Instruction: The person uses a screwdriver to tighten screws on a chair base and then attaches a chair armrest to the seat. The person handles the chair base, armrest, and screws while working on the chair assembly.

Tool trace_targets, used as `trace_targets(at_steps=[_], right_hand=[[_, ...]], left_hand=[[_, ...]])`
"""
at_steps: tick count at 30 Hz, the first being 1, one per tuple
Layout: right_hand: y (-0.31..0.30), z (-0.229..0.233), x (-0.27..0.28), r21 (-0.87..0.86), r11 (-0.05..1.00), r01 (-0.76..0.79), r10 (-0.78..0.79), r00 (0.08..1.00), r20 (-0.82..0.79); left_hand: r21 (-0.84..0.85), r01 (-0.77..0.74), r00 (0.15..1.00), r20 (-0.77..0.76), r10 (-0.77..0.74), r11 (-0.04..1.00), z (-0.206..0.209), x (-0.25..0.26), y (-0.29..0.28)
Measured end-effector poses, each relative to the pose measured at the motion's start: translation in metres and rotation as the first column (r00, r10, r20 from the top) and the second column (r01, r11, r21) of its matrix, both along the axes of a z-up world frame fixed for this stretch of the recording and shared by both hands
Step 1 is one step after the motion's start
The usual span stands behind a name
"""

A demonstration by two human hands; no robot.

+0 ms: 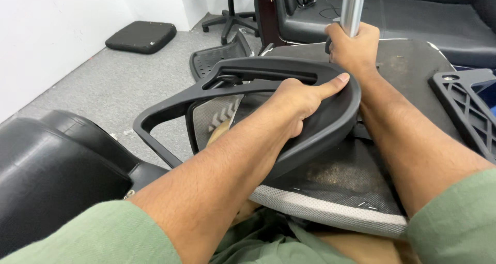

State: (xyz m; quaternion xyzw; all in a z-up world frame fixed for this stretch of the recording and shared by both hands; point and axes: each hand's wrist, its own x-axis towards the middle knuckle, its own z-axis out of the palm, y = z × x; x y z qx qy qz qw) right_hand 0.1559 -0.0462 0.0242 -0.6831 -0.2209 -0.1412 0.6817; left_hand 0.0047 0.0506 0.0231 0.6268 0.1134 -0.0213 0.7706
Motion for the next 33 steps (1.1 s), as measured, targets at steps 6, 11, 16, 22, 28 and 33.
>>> trace_targets(at_steps=[6,11,16,22,28,33], right_hand=[[0.007,0.004,-0.028,0.048,0.997,0.063,-0.061,0.997,-0.052],[-0.007,-0.005,-0.055,0.080,0.995,0.064,-0.055,0.992,-0.117],[-0.026,-0.006,-0.067,0.078,0.988,0.130,-0.116,0.979,-0.167],[-0.055,-0.012,-0.061,0.024,0.995,0.094,-0.089,0.983,-0.159],[-0.066,-0.015,-0.054,0.028,0.998,0.064,-0.059,0.987,-0.150],[-0.059,-0.011,-0.058,0.060,0.991,0.122,-0.114,0.986,-0.125]], left_hand=[[0.021,-0.031,0.999,0.022,0.031,0.999,0.018,-0.035,-0.001],[0.223,0.018,0.996,-0.094,0.003,0.975,0.008,-0.073,-0.008],[0.257,0.052,0.997,-0.073,-0.035,0.965,0.006,-0.076,-0.016],[0.363,0.020,0.999,-0.052,-0.001,0.932,-0.007,-0.066,-0.041],[0.393,0.011,1.000,-0.031,0.001,0.920,-0.017,-0.059,-0.050],[0.314,0.032,0.999,0.007,-0.036,0.949,-0.015,-0.069,-0.045]])
